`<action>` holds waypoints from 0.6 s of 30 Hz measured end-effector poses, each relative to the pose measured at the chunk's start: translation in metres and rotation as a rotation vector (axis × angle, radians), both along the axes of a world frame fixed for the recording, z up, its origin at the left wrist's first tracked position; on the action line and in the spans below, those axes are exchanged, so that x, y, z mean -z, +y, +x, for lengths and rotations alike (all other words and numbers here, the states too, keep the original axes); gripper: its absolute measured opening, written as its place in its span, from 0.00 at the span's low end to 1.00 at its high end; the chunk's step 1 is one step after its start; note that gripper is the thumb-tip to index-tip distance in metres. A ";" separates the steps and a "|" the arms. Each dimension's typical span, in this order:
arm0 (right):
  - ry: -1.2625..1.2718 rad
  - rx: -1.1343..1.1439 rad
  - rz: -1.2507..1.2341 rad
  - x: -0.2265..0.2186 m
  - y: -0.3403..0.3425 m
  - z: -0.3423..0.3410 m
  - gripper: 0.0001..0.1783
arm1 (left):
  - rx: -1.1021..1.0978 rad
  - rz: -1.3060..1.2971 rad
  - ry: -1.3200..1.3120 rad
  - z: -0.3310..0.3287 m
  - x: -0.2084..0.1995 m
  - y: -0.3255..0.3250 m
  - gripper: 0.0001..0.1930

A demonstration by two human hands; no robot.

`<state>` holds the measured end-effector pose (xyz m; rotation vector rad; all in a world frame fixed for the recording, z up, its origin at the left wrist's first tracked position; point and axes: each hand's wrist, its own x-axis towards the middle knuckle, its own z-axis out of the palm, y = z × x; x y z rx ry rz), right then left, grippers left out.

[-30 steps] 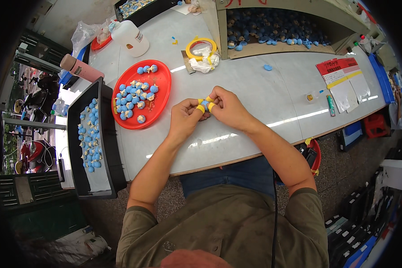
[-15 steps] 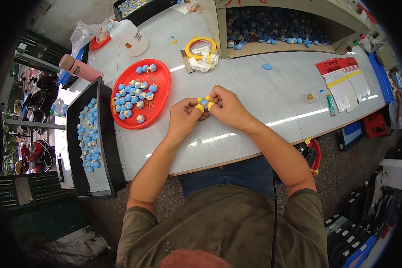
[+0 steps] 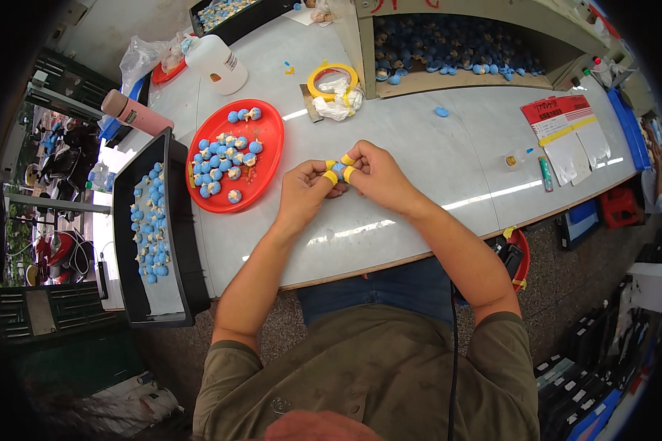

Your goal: Assembling small plastic components by applying adhesive and joining parts together at a workshop table.

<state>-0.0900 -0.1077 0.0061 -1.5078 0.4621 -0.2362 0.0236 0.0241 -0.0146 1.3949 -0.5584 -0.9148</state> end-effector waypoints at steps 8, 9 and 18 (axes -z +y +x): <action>-0.704 -0.150 0.567 -0.065 0.009 -0.044 0.15 | 0.024 -0.036 0.100 0.006 0.002 0.000 0.11; -0.824 -0.285 0.716 -0.095 0.026 -0.057 0.18 | 0.005 -0.026 0.098 0.009 0.001 0.005 0.11; -1.108 -0.817 0.807 -0.212 0.047 -0.115 0.11 | 0.008 -0.055 0.173 0.013 -0.005 -0.002 0.12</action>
